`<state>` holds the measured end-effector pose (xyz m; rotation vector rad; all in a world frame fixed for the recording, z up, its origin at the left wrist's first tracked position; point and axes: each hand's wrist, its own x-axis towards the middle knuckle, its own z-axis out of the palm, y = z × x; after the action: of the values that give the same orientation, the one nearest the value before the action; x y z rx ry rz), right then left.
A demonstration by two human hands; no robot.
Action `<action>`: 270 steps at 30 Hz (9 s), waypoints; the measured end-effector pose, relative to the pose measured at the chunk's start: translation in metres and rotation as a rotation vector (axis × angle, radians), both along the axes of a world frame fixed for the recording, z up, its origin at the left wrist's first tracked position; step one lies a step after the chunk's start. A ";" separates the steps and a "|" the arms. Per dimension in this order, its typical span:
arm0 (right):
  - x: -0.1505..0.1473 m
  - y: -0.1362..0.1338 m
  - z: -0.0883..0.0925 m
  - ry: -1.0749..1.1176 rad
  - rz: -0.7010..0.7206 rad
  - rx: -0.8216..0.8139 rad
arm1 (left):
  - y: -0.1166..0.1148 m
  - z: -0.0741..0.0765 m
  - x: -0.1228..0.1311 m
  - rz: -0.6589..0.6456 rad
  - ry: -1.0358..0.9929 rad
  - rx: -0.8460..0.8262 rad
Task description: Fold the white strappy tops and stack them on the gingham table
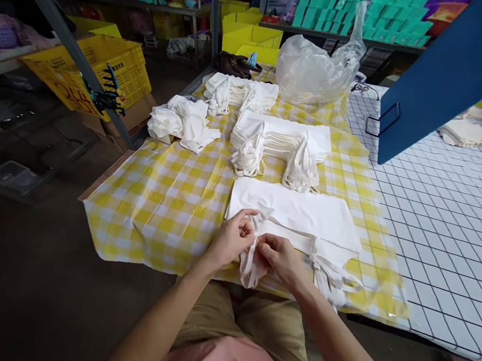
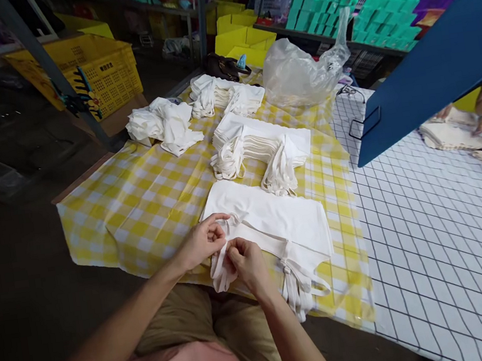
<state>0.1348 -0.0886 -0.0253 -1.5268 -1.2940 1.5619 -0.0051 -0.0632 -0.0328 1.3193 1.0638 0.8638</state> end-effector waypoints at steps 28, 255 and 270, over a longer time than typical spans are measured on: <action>0.120 -0.069 -0.017 -1.089 -0.300 0.510 | -0.046 0.008 -0.026 0.178 -0.354 -0.402; 0.093 -0.014 -0.003 -1.154 -0.023 0.369 | -0.007 0.005 0.036 -0.062 1.010 0.379; 0.104 0.000 0.009 -0.881 -0.062 0.231 | 0.018 0.013 0.015 -0.233 0.618 0.077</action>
<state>0.2390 -0.0891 -0.0162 -2.1565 -1.7660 0.6347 0.0098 -0.0452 -0.0198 1.7948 1.3162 0.3218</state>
